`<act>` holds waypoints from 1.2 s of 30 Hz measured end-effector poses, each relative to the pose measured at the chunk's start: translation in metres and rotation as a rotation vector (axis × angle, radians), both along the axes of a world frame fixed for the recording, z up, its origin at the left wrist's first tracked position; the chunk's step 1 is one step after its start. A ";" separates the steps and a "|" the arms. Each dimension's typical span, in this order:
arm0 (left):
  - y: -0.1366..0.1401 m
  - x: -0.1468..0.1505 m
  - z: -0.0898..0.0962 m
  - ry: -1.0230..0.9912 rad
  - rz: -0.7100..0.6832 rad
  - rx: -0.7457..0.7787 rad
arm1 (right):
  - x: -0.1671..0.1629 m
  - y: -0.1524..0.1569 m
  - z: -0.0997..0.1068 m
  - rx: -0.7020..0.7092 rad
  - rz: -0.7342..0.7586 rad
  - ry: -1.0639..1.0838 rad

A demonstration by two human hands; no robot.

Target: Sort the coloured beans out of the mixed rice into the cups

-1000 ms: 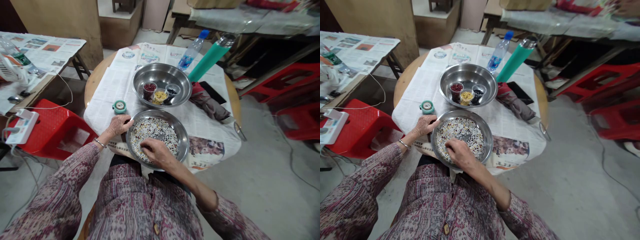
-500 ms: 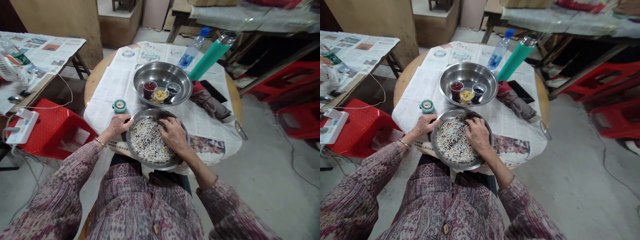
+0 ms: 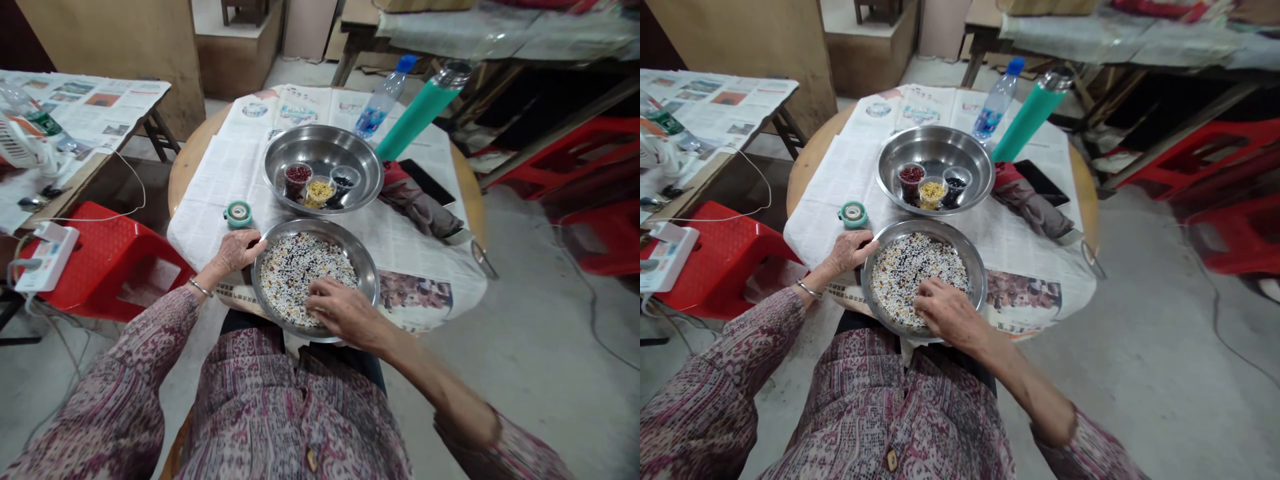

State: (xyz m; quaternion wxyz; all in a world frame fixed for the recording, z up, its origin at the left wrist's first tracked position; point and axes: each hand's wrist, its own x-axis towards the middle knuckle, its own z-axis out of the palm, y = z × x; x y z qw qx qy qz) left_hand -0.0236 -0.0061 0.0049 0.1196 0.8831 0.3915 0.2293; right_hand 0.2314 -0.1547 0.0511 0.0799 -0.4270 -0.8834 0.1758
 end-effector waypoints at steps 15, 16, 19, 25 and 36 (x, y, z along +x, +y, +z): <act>0.003 -0.004 0.003 -0.015 0.039 -0.058 | 0.004 0.019 0.001 0.178 -0.244 0.119; 0.003 -0.005 0.004 -0.016 0.040 -0.060 | 0.005 0.021 0.006 0.211 -0.251 0.150; 0.003 -0.005 0.006 -0.021 0.041 -0.072 | 0.001 0.022 0.021 0.340 -0.336 0.213; 0.004 -0.007 0.005 -0.025 0.059 -0.083 | -0.026 0.015 0.013 0.369 -0.388 0.223; 0.002 -0.006 0.006 -0.007 0.063 -0.094 | -0.011 0.018 0.007 0.461 -0.358 0.490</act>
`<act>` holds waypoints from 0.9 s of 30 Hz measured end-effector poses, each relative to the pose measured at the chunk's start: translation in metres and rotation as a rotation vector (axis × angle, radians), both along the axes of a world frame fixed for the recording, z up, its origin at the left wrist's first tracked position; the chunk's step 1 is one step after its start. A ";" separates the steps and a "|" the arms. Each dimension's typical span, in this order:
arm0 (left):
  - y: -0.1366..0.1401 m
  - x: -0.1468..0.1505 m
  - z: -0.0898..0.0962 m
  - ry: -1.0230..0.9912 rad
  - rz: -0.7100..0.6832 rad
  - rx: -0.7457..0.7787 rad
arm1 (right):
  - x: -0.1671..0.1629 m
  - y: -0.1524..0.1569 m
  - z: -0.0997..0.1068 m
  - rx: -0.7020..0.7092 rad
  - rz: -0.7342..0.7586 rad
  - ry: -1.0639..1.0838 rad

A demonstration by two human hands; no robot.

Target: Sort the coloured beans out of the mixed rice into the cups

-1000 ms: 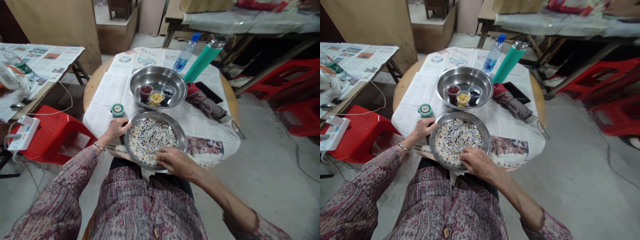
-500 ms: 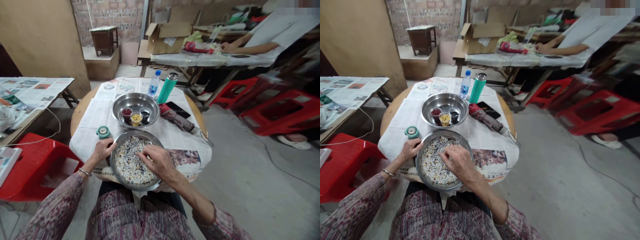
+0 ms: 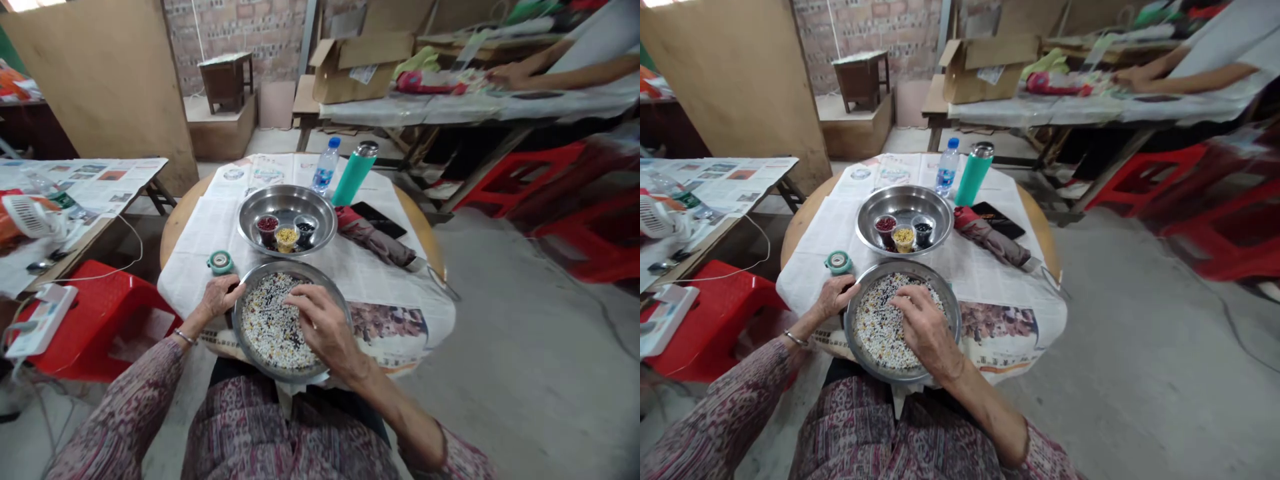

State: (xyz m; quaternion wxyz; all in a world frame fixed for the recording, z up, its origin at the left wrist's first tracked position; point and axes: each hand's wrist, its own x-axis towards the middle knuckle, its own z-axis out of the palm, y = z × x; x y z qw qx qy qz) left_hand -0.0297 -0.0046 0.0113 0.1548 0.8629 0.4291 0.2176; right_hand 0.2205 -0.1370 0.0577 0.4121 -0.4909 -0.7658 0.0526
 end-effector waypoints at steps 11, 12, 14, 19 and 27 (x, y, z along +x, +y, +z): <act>-0.002 0.003 0.003 0.009 -0.005 -0.003 | 0.031 -0.018 -0.036 -0.324 -0.273 -0.472; -0.002 0.003 0.003 0.013 -0.007 0.000 | 0.028 -0.015 -0.036 -0.340 -0.305 -0.497; -0.003 0.003 0.005 0.023 -0.004 0.011 | 0.017 -0.003 -0.034 -0.370 -0.330 -0.498; -0.003 0.005 0.006 0.042 0.011 0.019 | -0.030 0.024 -0.025 -0.417 -0.188 -0.423; -0.002 0.004 0.001 0.027 0.004 0.019 | -0.035 0.000 -0.031 -0.299 0.224 -0.521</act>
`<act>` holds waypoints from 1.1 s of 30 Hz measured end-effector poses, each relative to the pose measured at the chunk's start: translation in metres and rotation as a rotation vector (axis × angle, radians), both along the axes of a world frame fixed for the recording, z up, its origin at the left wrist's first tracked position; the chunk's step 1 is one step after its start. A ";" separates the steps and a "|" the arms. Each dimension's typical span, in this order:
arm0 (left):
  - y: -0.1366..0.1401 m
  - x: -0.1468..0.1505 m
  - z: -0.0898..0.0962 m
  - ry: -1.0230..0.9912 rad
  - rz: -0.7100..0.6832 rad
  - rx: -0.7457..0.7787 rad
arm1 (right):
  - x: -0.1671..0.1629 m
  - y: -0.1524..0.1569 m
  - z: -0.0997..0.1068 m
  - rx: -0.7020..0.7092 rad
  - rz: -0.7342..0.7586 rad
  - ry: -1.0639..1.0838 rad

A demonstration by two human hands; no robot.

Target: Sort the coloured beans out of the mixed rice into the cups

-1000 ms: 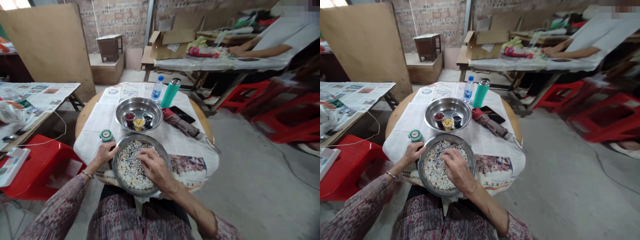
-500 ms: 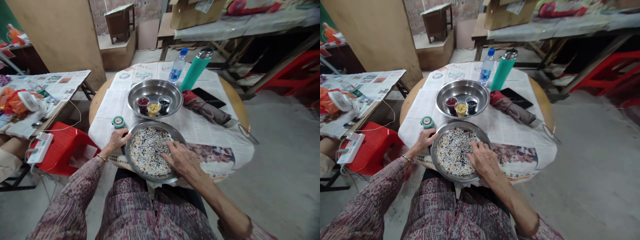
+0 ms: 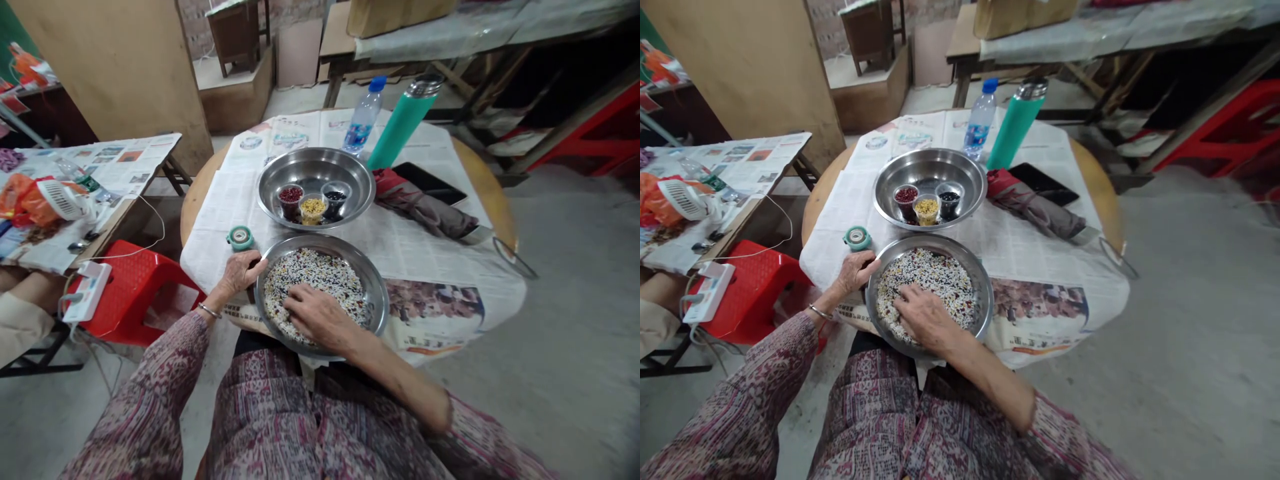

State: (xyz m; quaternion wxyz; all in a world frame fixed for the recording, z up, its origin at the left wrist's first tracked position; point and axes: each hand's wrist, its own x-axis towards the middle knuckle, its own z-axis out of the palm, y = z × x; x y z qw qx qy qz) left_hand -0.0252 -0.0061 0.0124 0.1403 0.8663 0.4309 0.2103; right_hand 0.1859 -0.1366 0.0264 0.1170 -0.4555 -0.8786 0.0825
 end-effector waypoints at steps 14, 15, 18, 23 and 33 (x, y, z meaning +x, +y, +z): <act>0.002 -0.001 -0.005 -0.015 -0.020 0.025 | 0.000 0.062 0.006 0.023 -0.340 0.051; 0.002 -0.001 -0.005 -0.026 -0.024 0.030 | -0.007 0.061 0.007 0.015 -0.274 0.065; 0.002 -0.001 -0.006 -0.047 -0.027 0.038 | -0.014 0.051 0.008 -0.023 -0.092 0.040; 0.002 0.000 -0.008 -0.029 -0.024 0.028 | 0.021 0.022 0.013 -0.104 0.048 -0.047; 0.002 0.000 -0.008 -0.038 -0.027 0.026 | 0.020 -0.028 0.018 -0.217 0.105 0.020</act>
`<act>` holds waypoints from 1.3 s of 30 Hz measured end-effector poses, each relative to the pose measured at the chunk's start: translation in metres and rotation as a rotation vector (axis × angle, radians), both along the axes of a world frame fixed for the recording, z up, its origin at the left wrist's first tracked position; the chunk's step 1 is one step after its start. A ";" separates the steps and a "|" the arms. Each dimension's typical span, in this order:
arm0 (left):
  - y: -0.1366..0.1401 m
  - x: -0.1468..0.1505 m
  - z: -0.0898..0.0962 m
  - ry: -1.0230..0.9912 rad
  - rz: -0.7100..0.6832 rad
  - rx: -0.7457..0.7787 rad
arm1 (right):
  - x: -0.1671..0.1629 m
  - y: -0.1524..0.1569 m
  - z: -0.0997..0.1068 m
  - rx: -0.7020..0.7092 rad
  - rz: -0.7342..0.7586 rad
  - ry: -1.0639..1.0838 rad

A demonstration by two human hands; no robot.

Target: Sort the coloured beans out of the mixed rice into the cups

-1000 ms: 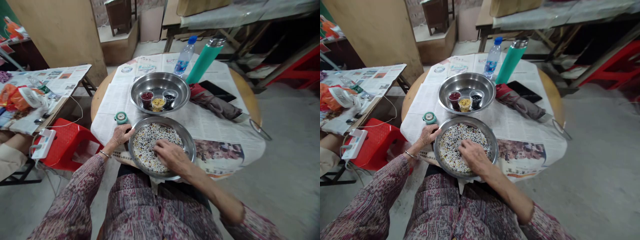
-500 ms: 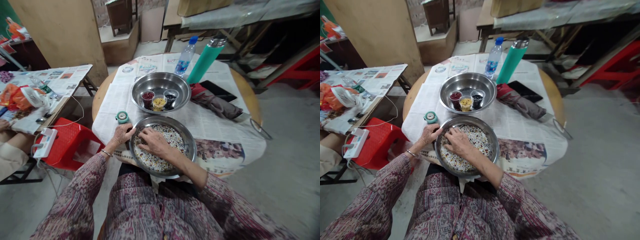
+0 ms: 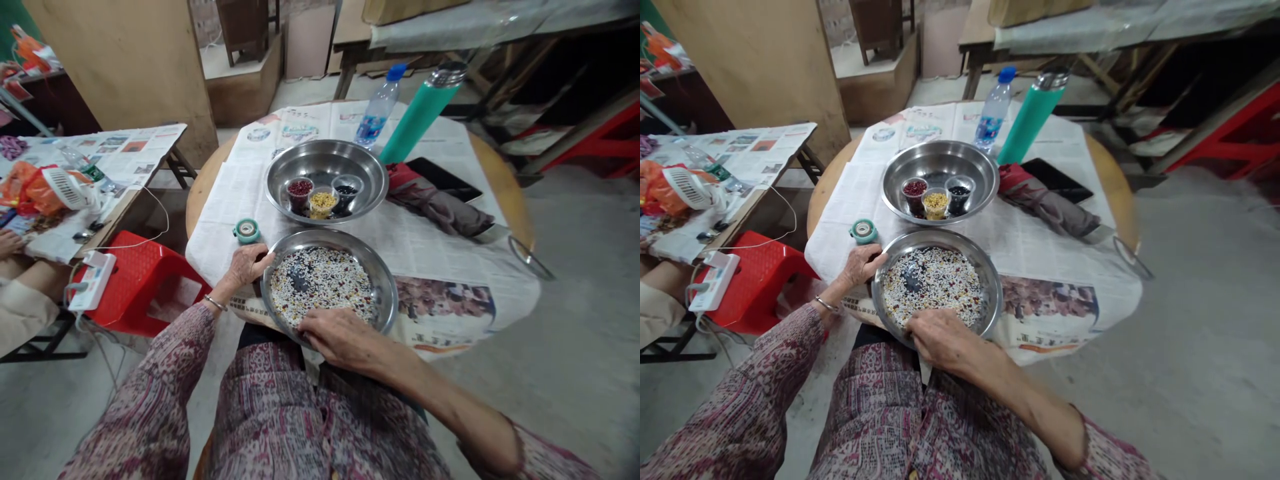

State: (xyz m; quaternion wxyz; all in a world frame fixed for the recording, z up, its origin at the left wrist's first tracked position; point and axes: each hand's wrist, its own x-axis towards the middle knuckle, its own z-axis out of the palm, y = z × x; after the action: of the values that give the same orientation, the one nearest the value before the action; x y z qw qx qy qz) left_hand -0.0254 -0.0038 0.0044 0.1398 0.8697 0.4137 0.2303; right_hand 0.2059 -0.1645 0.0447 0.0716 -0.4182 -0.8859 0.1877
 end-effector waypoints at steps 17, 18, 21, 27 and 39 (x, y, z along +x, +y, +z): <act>0.001 0.000 0.002 -0.041 -0.001 -0.004 | -0.006 0.070 -0.010 0.159 -0.390 -0.041; 0.000 0.000 0.002 -0.041 -0.003 -0.004 | -0.005 0.066 -0.009 0.109 -0.355 -0.018; -0.001 0.000 0.004 -0.039 -0.002 -0.010 | 0.000 0.047 -0.001 0.025 -0.249 0.050; -0.002 0.001 0.007 -0.027 0.003 -0.021 | 0.002 0.004 0.007 0.012 -0.111 0.101; -0.001 0.000 0.006 -0.012 0.021 -0.039 | 0.026 0.041 -0.018 0.277 -0.549 -0.083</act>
State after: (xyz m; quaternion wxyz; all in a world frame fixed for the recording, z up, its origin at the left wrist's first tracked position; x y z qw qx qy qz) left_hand -0.0252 -0.0053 0.0103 0.1569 0.8610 0.4263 0.2287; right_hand 0.2318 -0.1234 0.0270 0.1395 -0.6354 -0.7592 0.0218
